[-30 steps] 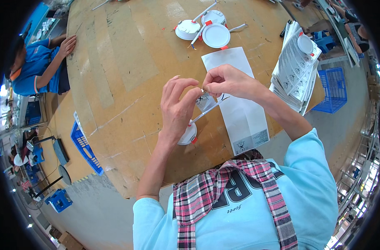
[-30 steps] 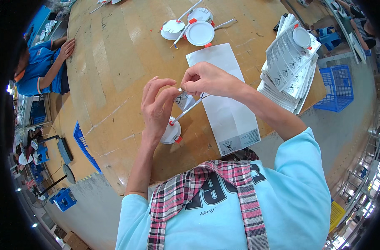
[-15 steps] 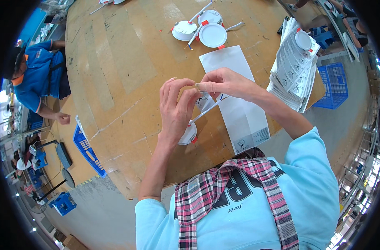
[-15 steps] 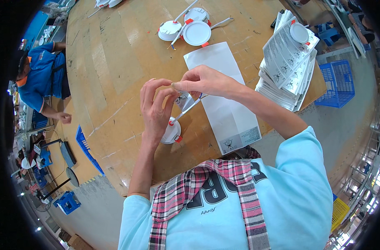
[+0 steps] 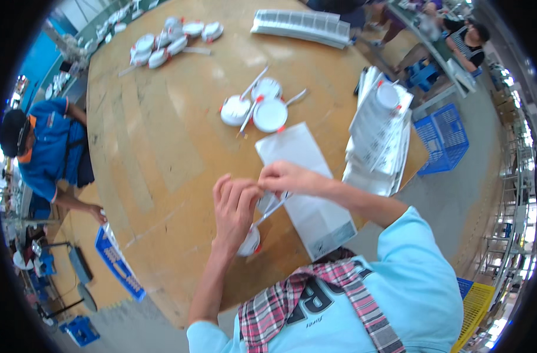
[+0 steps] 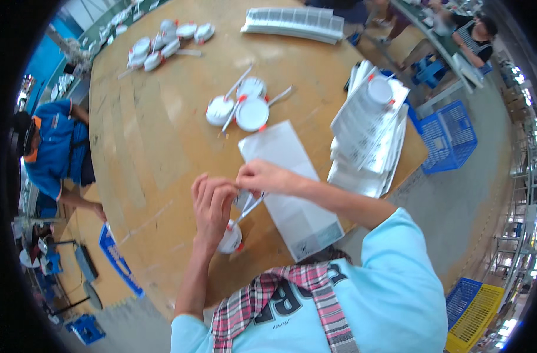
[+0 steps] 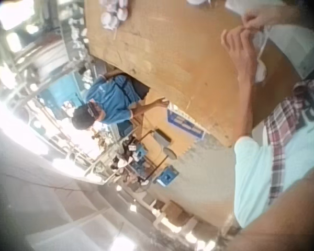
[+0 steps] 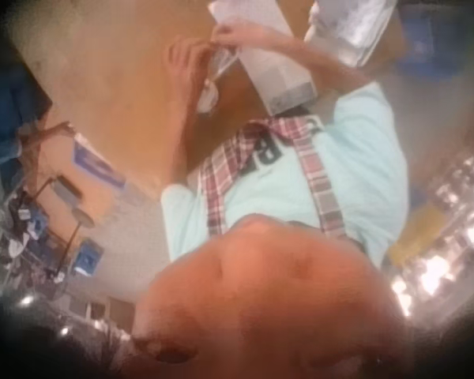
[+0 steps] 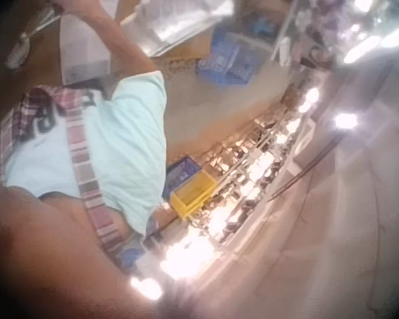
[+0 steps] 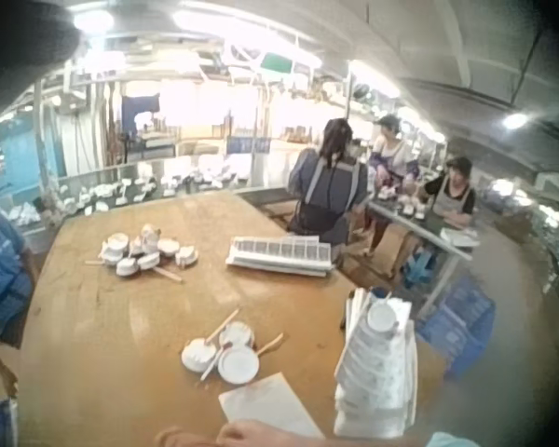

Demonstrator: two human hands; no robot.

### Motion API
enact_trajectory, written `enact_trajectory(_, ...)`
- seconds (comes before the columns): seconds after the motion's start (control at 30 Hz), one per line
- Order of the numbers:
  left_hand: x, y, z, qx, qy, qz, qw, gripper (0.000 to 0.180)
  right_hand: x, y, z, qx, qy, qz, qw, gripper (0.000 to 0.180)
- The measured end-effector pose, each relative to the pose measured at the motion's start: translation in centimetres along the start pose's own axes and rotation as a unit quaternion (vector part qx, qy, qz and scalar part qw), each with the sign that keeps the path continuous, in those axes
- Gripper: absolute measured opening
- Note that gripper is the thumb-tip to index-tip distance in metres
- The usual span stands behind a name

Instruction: The recorder is assembling small LED light panels by applying adhesive labels and connecting wires.

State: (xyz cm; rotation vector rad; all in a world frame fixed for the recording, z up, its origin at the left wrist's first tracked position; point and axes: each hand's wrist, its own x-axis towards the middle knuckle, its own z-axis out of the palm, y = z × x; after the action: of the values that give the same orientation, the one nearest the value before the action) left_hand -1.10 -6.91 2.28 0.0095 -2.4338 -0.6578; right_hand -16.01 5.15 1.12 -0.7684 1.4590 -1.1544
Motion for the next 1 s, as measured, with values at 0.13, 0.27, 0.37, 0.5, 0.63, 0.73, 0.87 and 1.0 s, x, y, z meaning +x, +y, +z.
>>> enact_trajectory(0.13, 0.1, 0.2, -0.4, -0.019, -0.005, 0.031, 0.999, 0.013, -0.4, 0.3, 0.3, 0.075, -0.011, 0.031, 0.997, 0.025)
enact_trajectory(0.27, 0.1, 0.4, -0.5, -0.014, -0.033, 0.037, 0.999, 0.020, -0.5, 0.2, 0.6, 0.059, -0.003, 0.035, 0.998, 0.023)
enact_trajectory(0.37, 0.0, 0.6, -0.6, -0.024, -0.053, 0.058, 0.997, 0.026, -0.7, -0.3, 0.8, 0.039, -0.001, 0.032, 0.999, 0.022)
enact_trajectory(0.5, -0.2, 1.0, -1.1, -0.030, -0.091, 0.087, 0.992, 0.033, -0.8, 0.1, 1.2, 0.064, -0.006, 0.036, 0.997, 0.021)
enact_trajectory(0.63, -0.8, 1.1, -1.1, -0.003, -0.119, 0.094, 0.988, 0.033, -0.1, 1.7, 1.4, 0.055, 0.011, 0.021, 0.998, 0.019)
enact_trajectory(0.73, -0.6, 1.6, -1.4, -0.005, -0.111, 0.124, 0.986, 0.034, -0.5, 1.2, 1.6, 0.065, 0.021, 0.013, 0.998, 0.019)
enact_trajectory(0.87, -1.3, 0.8, -1.7, -0.041, -0.076, 0.029, 0.996, 0.041, -0.4, 0.4, 1.0, -0.006, 0.055, -0.001, 0.998, 0.022)
enact_trajectory(1.0, -2.7, 1.7, -2.7, -0.088, 0.044, -0.148, 0.984, 0.055, -0.6, -0.2, 0.4, -0.023, 0.056, -0.031, 0.998, 0.025)
